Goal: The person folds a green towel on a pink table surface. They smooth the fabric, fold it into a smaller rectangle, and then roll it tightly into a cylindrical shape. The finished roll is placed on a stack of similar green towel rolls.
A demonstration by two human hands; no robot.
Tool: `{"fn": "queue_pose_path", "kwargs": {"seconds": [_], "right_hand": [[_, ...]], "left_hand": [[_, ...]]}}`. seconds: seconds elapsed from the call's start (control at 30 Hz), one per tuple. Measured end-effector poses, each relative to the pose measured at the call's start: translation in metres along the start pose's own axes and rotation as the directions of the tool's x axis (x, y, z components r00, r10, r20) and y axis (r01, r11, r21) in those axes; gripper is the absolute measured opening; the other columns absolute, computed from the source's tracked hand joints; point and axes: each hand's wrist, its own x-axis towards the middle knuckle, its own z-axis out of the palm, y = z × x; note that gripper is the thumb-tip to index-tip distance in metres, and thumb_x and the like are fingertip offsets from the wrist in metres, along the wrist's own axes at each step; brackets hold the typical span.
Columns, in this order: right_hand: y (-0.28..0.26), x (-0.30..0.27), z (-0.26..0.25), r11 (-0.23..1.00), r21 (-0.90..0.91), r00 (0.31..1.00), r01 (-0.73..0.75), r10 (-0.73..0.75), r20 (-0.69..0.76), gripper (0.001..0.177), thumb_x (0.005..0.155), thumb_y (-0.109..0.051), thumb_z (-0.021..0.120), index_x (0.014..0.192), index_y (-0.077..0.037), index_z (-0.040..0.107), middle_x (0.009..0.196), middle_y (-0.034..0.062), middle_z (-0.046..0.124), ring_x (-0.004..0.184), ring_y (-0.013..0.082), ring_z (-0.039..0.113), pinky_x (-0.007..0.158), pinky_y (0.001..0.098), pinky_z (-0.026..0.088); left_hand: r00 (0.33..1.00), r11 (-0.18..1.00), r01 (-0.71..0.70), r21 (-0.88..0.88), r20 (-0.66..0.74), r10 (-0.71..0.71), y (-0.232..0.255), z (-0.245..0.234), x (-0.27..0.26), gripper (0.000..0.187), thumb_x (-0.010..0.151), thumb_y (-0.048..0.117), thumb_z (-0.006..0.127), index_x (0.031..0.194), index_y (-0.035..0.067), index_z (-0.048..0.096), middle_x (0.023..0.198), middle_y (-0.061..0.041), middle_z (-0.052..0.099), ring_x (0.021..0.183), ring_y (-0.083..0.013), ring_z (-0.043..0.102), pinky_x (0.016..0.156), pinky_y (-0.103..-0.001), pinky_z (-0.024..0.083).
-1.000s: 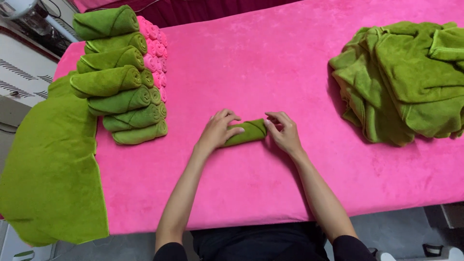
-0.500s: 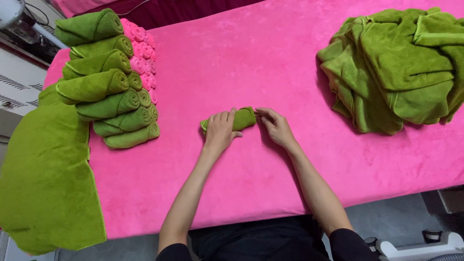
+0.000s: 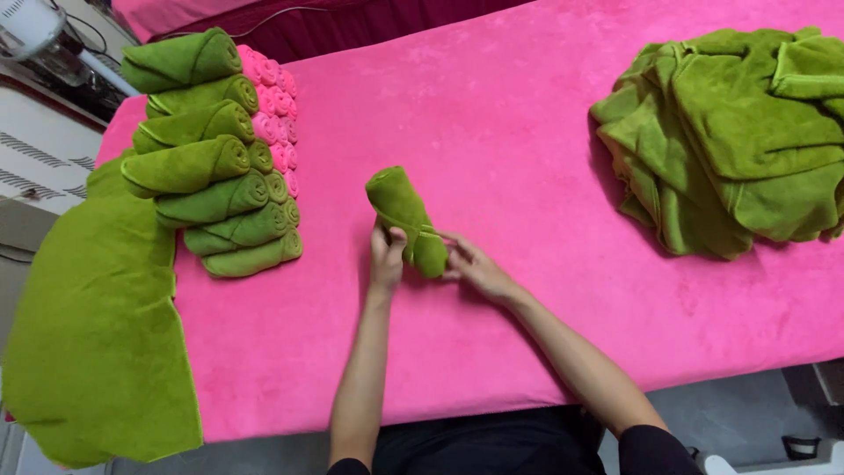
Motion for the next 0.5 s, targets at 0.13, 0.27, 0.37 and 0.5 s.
{"fn": "queue_pose_path", "kwargs": {"seconds": [0.13,0.27,0.37,0.5], "right_hand": [[-0.008,-0.008,0.029,0.997,-0.024,0.994,-0.075,0.076,0.08,0.06,0.1,-0.013,0.072,0.155,-0.01,0.048,0.141,0.0226,0.058,0.12,0.0339,0.067,0.091,0.0502,0.063],[0.001,0.002,0.012,0.986,-0.167,0.999,0.026,-0.022,0.026,0.073,0.088,-0.004,0.086,0.152,-0.008,0.051,0.142,0.0195,0.06,0.125,0.0297,0.064,0.098,0.0465,0.06],[0.004,-0.002,0.016,0.975,-0.213,0.998,0.057,-0.059,-0.004,0.081,0.083,-0.002,0.089,0.153,-0.007,0.049,0.144,0.0166,0.059,0.131,0.0273,0.059,0.107,0.045,0.055],[0.0,-0.005,0.028,0.96,-0.262,0.994,0.101,-0.105,-0.001,0.082,0.077,0.002,0.092,0.149,-0.004,0.052,0.137,0.0183,0.063,0.129,0.0287,0.058,0.11,0.047,0.052]], "left_hand": [[0.994,0.95,-0.066,-0.306,-0.107,0.035,0.034,0.043,-0.027,0.078,0.097,0.066,0.061,0.152,0.012,0.049,0.139,-0.009,0.061,0.12,-0.0201,0.064,0.11,-0.043,0.052],[0.983,0.858,-0.183,-0.48,-0.105,0.151,0.01,0.026,-0.014,0.088,0.075,0.065,0.086,0.133,0.004,0.062,0.124,-0.016,0.072,0.11,-0.0225,0.071,0.096,-0.043,0.06],[0.973,0.857,-0.226,-0.464,-0.148,0.176,0.011,0.024,-0.015,0.093,0.061,0.053,0.098,0.128,0.0,0.062,0.118,-0.017,0.075,0.105,-0.0206,0.073,0.09,-0.039,0.063],[0.952,0.947,-0.185,-0.261,-0.288,0.106,0.018,0.024,-0.021,0.042,0.065,0.008,0.101,0.096,0.006,0.071,0.084,-0.001,0.073,0.078,-0.0104,0.069,0.074,-0.034,0.057]]}}
